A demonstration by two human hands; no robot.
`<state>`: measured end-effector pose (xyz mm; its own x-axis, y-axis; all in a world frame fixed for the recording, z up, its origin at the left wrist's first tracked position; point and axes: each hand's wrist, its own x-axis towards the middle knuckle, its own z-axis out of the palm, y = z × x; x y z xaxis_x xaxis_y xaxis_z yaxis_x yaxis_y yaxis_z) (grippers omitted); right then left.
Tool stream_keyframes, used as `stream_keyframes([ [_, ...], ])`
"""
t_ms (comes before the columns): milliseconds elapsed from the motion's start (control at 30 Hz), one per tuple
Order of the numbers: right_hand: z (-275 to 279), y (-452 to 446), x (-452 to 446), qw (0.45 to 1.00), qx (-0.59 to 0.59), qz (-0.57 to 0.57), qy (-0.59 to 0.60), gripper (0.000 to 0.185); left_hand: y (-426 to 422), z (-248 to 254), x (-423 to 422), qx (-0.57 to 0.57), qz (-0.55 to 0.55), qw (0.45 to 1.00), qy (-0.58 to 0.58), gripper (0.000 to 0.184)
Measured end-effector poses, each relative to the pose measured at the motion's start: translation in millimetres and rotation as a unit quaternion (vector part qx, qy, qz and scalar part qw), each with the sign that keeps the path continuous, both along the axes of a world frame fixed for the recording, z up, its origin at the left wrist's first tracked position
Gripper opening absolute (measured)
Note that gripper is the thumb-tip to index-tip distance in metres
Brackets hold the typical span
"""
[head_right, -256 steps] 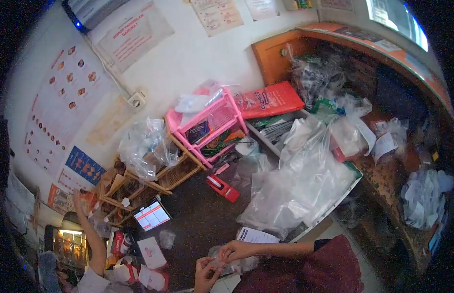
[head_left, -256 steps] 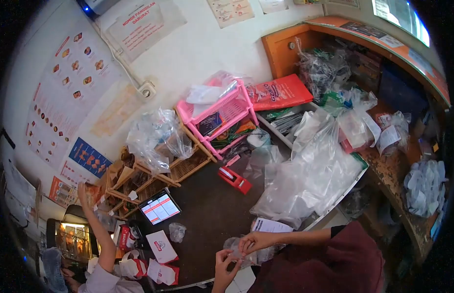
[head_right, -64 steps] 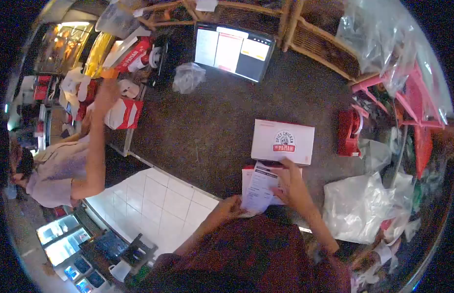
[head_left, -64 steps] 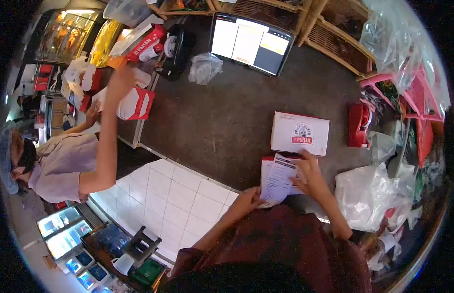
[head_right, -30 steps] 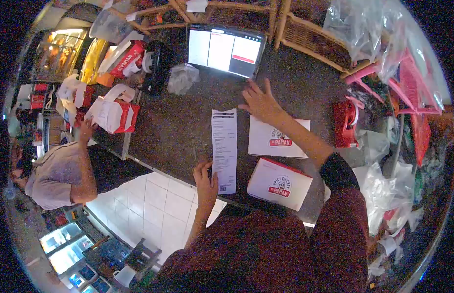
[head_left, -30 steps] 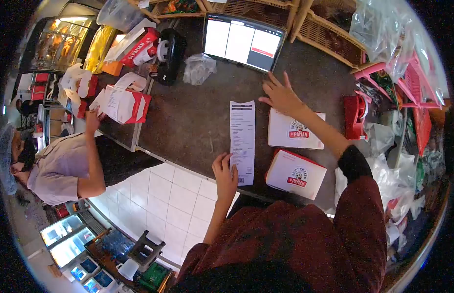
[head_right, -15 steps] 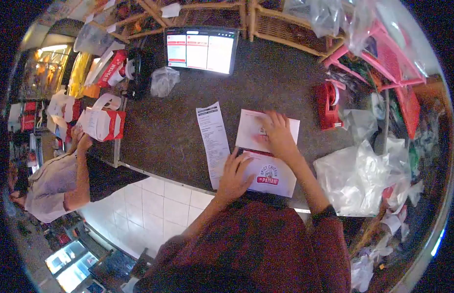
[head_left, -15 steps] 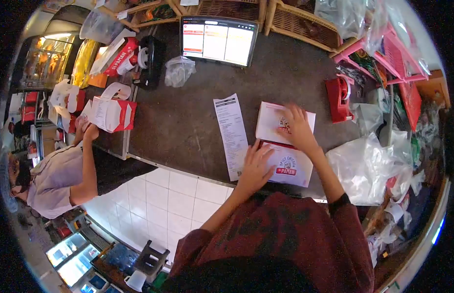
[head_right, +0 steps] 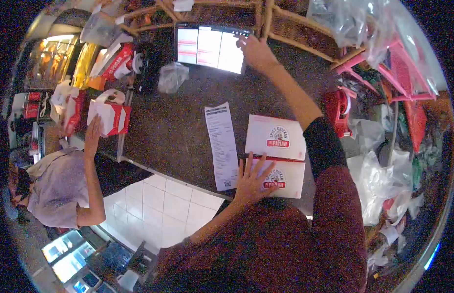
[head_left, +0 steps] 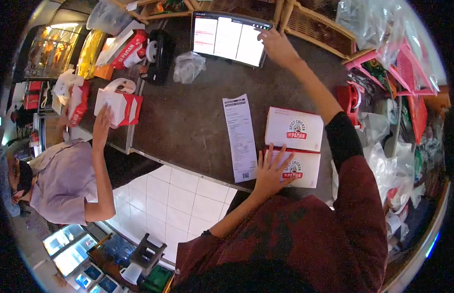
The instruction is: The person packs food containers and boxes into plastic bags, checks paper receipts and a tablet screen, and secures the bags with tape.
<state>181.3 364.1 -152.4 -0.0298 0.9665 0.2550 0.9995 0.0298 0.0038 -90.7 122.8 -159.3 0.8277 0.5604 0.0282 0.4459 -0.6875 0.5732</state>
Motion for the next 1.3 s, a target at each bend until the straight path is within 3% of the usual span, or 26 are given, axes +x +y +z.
stream_keyframes([
  [100, 2.9, -3.9, 4.6, 0.998, 0.011, 0.017, -0.061, 0.029, -0.6, -2.7, 0.7, -0.009, -0.002, 1.000, 0.003, 0.067],
  [333, 1.2, -6.6, 9.8, 0.997, 0.042, 0.061, -0.023, 0.039, 0.3, -3.8, 0.4, -0.010, -0.008, 1.000, 0.000, 0.068],
  [533, 5.0, -5.4, 9.4, 0.998, 0.054, 0.014, 0.000, 0.046, 1.0, 0.1, 0.6, -0.005, -0.013, 1.000, 0.002, 0.069],
  [567, 2.8, -7.0, 6.8, 0.998, 0.056, 0.014, -0.002, 0.046, 1.1, -1.1, 0.5, -0.002, -0.013, 1.000, -0.005, 0.069],
  [633, -7.0, -14.1, -3.0, 0.992, 0.077, 0.057, 0.080, 0.029, 0.9, -2.1, 1.0, 0.004, -0.013, 1.000, -0.014, 0.069],
  [767, -19.9, -32.2, -11.6, 0.995, -0.026, 0.099, -0.013, 0.029, -0.7, -5.2, 0.0, 0.011, -0.016, 1.000, -0.004, 0.072],
  [833, -12.2, -37.9, -15.2, 0.999, 0.007, 0.046, 0.007, 0.029, -1.2, -3.8, -0.5, 0.028, -0.018, 0.999, 0.005, 0.076],
  [900, 2.3, -51.8, -23.0, 0.976, 0.139, -0.089, 0.146, 0.033, -0.4, -1.2, -0.7, -0.003, -0.013, 1.000, -0.018, 0.070],
  [933, 11.6, -65.4, -29.7, 0.965, 0.172, -0.074, 0.186, 0.029, 0.9, -0.4, -2.0, -0.001, -0.011, 1.000, -0.018, 0.070],
  [1033, 9.7, -124.8, -47.2, 0.949, 0.094, -0.036, 0.299, 0.032, 9.5, -1.4, -10.0, -0.047, -0.024, 0.998, -0.033, 0.054],
  [1100, 16.0, -181.4, -60.4, 0.954, 0.016, -0.031, 0.298, 0.036, 20.8, -8.8, -27.9, -0.228, 0.079, 0.951, -0.191, 0.039],
  [1133, 24.6, -210.1, -66.1, 0.960, -0.034, -0.033, 0.277, 0.039, 28.2, -13.2, -37.5, -0.228, 0.079, 0.952, -0.191, 0.039],
  [1200, 46.9, -258.2, -82.7, 0.954, -0.057, -0.067, 0.285, 0.047, 42.3, -22.0, -54.5, -0.065, 0.129, 0.981, -0.127, 0.041],
  [1267, 51.7, -298.5, -100.5, 0.957, -0.126, -0.104, 0.241, 0.068, 43.6, -25.2, -63.7, -0.031, 0.134, 0.988, -0.076, 0.043],
  [1300, 52.8, -312.0, -111.0, 0.957, -0.124, -0.104, 0.240, 0.068, 42.7, -27.0, -65.8, 0.000, 0.137, 0.990, -0.022, 0.045],
])
